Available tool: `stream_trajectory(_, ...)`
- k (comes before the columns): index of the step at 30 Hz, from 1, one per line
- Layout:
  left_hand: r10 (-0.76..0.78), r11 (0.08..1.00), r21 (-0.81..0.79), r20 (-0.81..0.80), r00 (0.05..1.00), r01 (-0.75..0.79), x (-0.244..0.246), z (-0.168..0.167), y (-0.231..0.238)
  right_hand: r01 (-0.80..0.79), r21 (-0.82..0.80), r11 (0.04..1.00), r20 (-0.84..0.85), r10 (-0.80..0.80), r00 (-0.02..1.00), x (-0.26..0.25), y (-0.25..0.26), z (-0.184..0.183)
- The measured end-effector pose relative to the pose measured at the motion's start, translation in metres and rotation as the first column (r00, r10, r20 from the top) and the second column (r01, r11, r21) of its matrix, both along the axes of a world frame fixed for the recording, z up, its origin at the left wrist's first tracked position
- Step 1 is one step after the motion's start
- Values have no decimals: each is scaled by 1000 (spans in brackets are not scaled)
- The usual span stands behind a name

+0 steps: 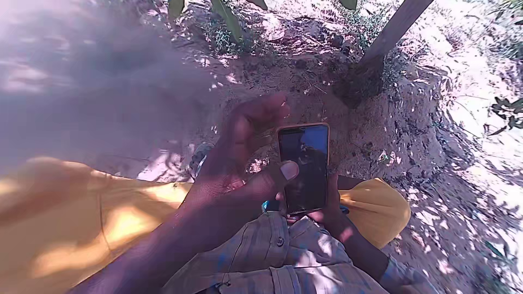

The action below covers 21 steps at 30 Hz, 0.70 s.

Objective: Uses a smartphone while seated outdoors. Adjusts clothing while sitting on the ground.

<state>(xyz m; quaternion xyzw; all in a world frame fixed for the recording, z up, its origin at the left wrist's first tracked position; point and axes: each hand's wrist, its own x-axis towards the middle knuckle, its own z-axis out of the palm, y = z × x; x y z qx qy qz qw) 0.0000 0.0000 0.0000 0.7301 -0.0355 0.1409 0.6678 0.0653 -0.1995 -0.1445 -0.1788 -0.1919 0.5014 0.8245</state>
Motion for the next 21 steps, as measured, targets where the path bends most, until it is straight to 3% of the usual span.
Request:
stream_trajectory(3, -20, 979, -200, -281, 960, -38, 6, -38, -4, 1, -13, 1000, 2, -1, 1000, 2, 0, -3)
stream_trajectory(6, -153, 955, -296, -413, 898, 26, 6, -54, -9, 42, -55, 998, -26, -44, 999, 2, -1, 0)
stream_trajectory(9, -271, 943, -301, -438, 857, 144, 7, -50, -9, 78, -39, 996, -52, -80, 995, 2, -1, 2)
stream_trajectory(16, -270, 963, -154, -489, 830, 223, 12, -56, -15, 245, -66, 967, -39, -248, 968, 1, -6, -7)
stream_trajectory(21, -302, 953, -190, -493, 816, 238, 12, -55, -15, 246, -88, 965, -74, -252, 965, 1, -8, -4)
